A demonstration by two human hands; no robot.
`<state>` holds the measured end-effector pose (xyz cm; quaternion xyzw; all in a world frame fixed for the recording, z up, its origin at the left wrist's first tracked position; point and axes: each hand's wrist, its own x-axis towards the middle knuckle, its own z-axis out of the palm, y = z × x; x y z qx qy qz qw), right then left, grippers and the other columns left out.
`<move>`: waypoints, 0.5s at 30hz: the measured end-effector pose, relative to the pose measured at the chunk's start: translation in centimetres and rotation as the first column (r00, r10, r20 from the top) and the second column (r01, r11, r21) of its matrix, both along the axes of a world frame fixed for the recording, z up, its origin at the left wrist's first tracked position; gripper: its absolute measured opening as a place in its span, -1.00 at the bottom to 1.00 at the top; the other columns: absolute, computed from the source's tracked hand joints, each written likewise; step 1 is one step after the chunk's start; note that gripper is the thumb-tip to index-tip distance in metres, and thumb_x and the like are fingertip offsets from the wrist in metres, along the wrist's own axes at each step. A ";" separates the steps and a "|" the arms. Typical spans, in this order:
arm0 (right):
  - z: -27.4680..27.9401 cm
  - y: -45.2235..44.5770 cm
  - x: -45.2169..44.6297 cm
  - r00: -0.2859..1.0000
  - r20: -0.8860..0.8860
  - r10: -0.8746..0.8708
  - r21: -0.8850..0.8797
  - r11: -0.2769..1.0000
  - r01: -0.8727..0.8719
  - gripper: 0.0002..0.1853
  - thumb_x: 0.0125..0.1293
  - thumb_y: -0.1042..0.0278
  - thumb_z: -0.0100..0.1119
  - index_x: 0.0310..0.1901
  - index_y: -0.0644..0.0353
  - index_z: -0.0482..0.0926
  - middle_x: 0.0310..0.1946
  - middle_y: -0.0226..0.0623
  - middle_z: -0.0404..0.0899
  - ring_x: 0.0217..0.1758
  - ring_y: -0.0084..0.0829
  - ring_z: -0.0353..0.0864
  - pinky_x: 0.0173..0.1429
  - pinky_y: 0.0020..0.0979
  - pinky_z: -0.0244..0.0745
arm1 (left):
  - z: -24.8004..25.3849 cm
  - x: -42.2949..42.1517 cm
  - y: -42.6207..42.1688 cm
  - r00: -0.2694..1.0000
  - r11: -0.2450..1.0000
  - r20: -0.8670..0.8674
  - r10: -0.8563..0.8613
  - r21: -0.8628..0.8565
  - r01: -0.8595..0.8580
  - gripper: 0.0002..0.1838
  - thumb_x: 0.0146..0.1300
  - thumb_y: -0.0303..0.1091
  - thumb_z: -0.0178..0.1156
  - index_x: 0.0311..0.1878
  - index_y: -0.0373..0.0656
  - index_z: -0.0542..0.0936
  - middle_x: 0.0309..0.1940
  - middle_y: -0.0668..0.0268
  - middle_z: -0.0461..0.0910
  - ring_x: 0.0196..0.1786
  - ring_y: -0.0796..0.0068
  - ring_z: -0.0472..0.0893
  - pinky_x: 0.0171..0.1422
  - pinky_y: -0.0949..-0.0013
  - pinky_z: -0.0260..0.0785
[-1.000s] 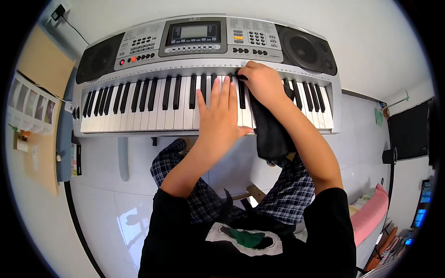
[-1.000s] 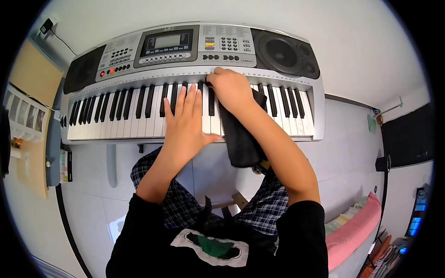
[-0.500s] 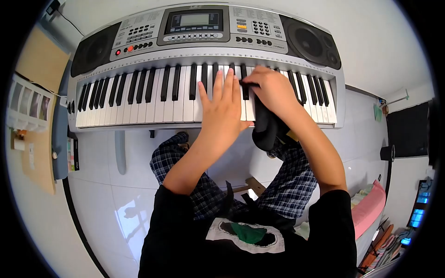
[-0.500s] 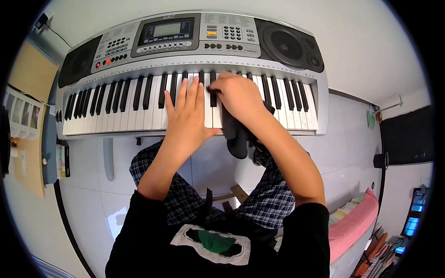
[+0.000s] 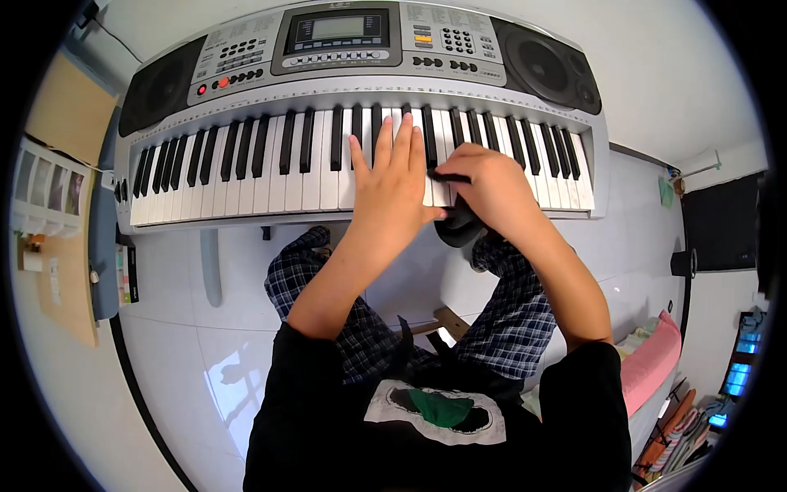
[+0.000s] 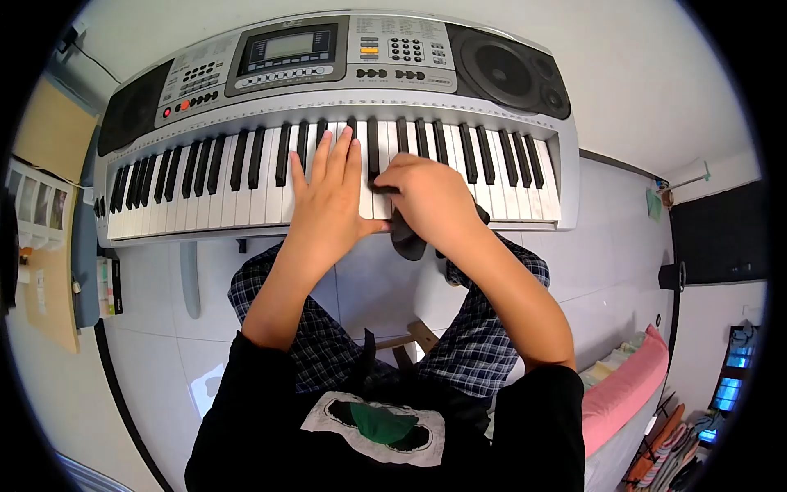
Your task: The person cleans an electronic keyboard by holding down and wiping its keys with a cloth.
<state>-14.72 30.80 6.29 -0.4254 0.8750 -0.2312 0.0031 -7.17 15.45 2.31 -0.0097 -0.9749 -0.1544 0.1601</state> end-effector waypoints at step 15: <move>-2.6 -4.5 -5.7 0.908 -0.351 -0.228 0.005 0.969 0.246 -0.80 0.17 0.50 0.12 -0.22 0.14 0.72 -0.19 -0.31 0.65 -0.16 -0.18 0.68 -0.10 -0.20 0.58 | -0.3 -0.4 0.3 1.000 1.000 -0.011 -0.003 0.029 0.003 0.17 -0.28 -0.07 0.60 0.41 -0.40 0.23 0.49 0.04 0.12 0.56 0.00 0.04 0.50 -0.42 -0.19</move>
